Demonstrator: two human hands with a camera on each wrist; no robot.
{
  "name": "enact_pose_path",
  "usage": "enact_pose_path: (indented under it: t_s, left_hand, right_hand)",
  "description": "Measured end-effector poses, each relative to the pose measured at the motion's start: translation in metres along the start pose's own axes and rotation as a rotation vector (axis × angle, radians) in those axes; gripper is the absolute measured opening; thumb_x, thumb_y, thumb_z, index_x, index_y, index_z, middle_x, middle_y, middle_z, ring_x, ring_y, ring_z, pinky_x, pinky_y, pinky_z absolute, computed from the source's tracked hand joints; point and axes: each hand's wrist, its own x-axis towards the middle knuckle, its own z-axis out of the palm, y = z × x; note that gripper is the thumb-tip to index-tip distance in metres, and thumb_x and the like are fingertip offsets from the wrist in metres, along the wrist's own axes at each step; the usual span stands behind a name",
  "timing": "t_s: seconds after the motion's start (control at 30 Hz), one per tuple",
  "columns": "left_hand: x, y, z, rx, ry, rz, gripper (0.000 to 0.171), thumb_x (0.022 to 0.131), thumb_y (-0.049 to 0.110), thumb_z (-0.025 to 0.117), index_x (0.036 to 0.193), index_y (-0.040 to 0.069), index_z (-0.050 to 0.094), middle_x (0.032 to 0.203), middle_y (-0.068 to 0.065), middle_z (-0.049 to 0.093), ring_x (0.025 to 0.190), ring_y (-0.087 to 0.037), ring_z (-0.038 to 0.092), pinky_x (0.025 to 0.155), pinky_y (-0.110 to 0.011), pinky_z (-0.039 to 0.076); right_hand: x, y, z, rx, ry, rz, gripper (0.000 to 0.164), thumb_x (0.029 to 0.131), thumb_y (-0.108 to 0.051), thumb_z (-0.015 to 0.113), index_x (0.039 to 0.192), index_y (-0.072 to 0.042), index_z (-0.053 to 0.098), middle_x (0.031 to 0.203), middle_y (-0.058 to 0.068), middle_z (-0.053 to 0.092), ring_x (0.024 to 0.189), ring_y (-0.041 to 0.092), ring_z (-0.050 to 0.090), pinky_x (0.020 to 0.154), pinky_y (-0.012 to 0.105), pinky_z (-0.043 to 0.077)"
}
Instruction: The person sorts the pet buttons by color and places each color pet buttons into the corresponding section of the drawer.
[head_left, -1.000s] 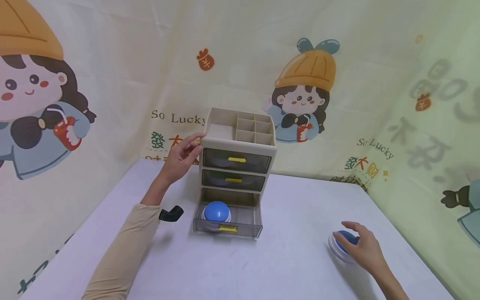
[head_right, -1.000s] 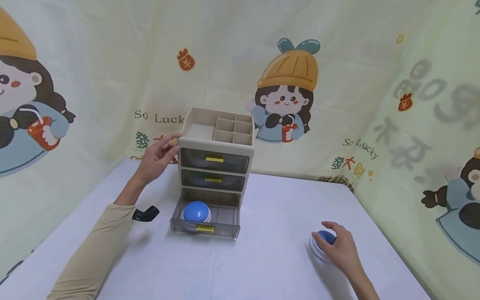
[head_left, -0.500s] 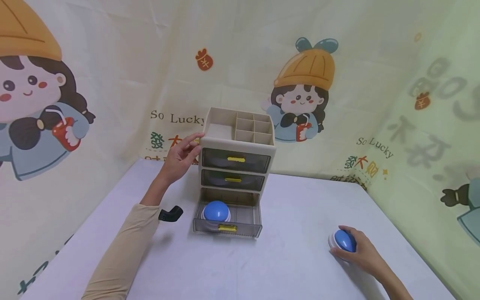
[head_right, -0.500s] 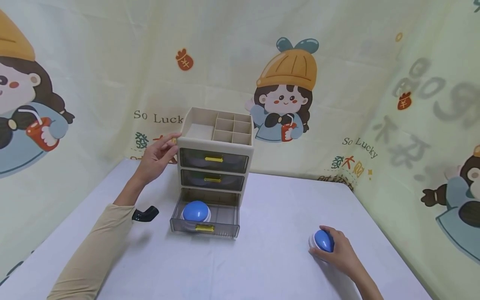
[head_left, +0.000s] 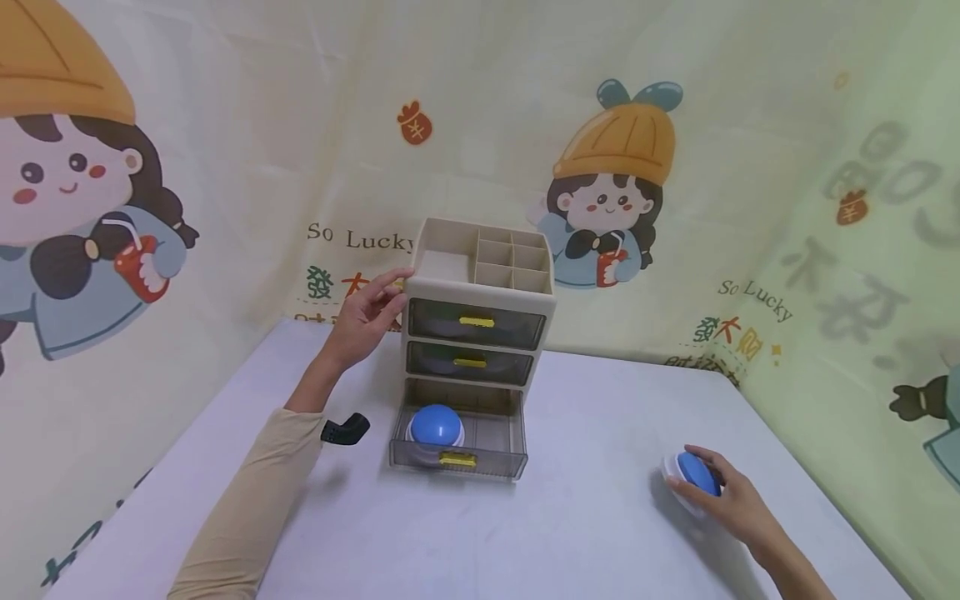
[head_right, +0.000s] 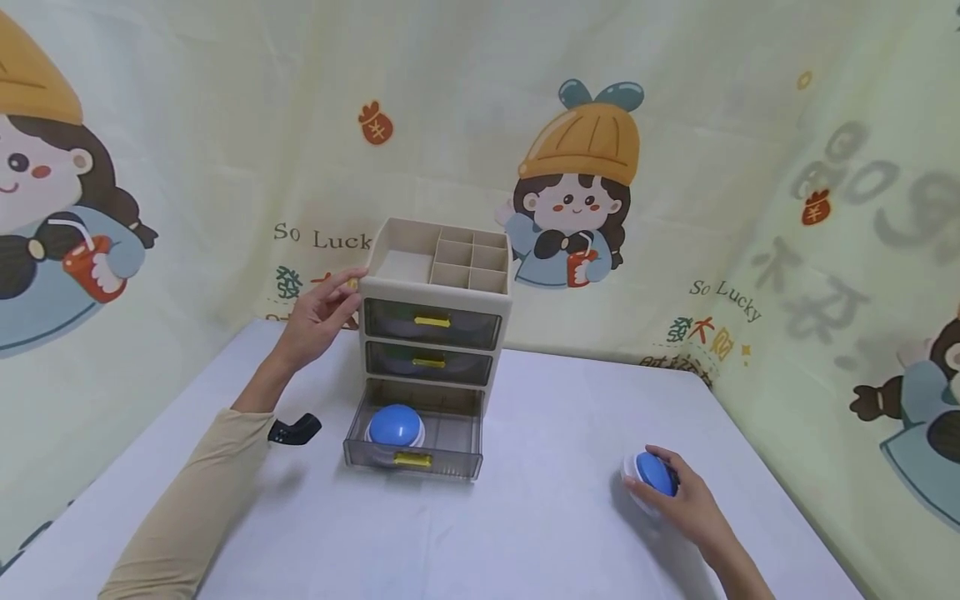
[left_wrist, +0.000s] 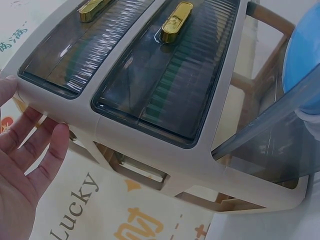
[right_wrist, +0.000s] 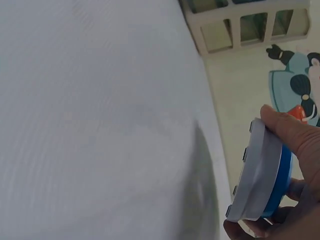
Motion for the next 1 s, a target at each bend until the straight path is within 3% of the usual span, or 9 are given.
enact_pose_path:
  t_s: [0.13, 0.23, 0.37, 0.53, 1.0]
  left_hand:
    - [0.001, 0.0, 0.0, 0.003, -0.005, -0.007, 0.044, 0.104, 0.01, 0.059, 0.148, 0.019, 0.054, 0.112, -0.017, 0.069, 0.089, -0.02, 0.067, 0.075, -0.032, 0.06]
    - [0.001, 0.001, 0.0, 0.003, -0.006, -0.013, 0.044, 0.104, 0.01, 0.058, 0.148, 0.019, 0.054, 0.113, -0.018, 0.068, 0.089, -0.02, 0.067, 0.075, -0.03, 0.059]
    - [0.001, 0.001, -0.001, 0.003, -0.001, -0.009, 0.044, 0.104, 0.01, 0.059, 0.147, 0.019, 0.055, 0.111, -0.017, 0.069, 0.088, -0.021, 0.067, 0.075, -0.031, 0.06]
    - [0.0, 0.002, -0.001, -0.004, -0.005, 0.0, 0.044, 0.104, 0.007, 0.059, 0.147, 0.016, 0.055, 0.11, -0.018, 0.068, 0.088, -0.02, 0.067, 0.074, -0.031, 0.06]
    - [0.0, 0.004, -0.001, -0.001, -0.006, -0.009, 0.045, 0.104, 0.008, 0.059, 0.148, 0.016, 0.054, 0.112, -0.018, 0.068, 0.088, -0.016, 0.067, 0.075, -0.033, 0.06]
  right_hand:
    - [0.001, -0.013, -0.002, 0.075, -0.037, 0.036, 0.078, 0.097, -0.041, 0.07, 0.156, -0.006, 0.033, 0.15, 0.031, 0.042, 0.127, 0.045, 0.048, 0.087, 0.039, 0.05]
    - [-0.002, -0.023, 0.001, 0.088, -0.031, 0.005, 0.078, 0.096, -0.039, 0.072, 0.156, -0.007, 0.035, 0.149, 0.029, 0.044, 0.127, 0.044, 0.048, 0.083, 0.035, 0.051]
    - [-0.006, -0.035, 0.009, 0.042, 0.019, -0.081, 0.079, 0.091, -0.039, 0.078, 0.154, -0.008, 0.039, 0.148, 0.032, 0.044, 0.126, 0.048, 0.049, 0.089, 0.048, 0.053]
    - [-0.011, -0.047, 0.018, 0.015, 0.07, -0.155, 0.082, 0.088, -0.04, 0.081, 0.152, -0.008, 0.04, 0.15, 0.031, 0.041, 0.128, 0.05, 0.046, 0.097, 0.066, 0.045]
    - [-0.008, -0.071, 0.032, 0.038, 0.081, -0.239, 0.078, 0.088, -0.037, 0.082, 0.151, -0.012, 0.044, 0.149, 0.028, 0.045, 0.127, 0.048, 0.049, 0.096, 0.066, 0.047]
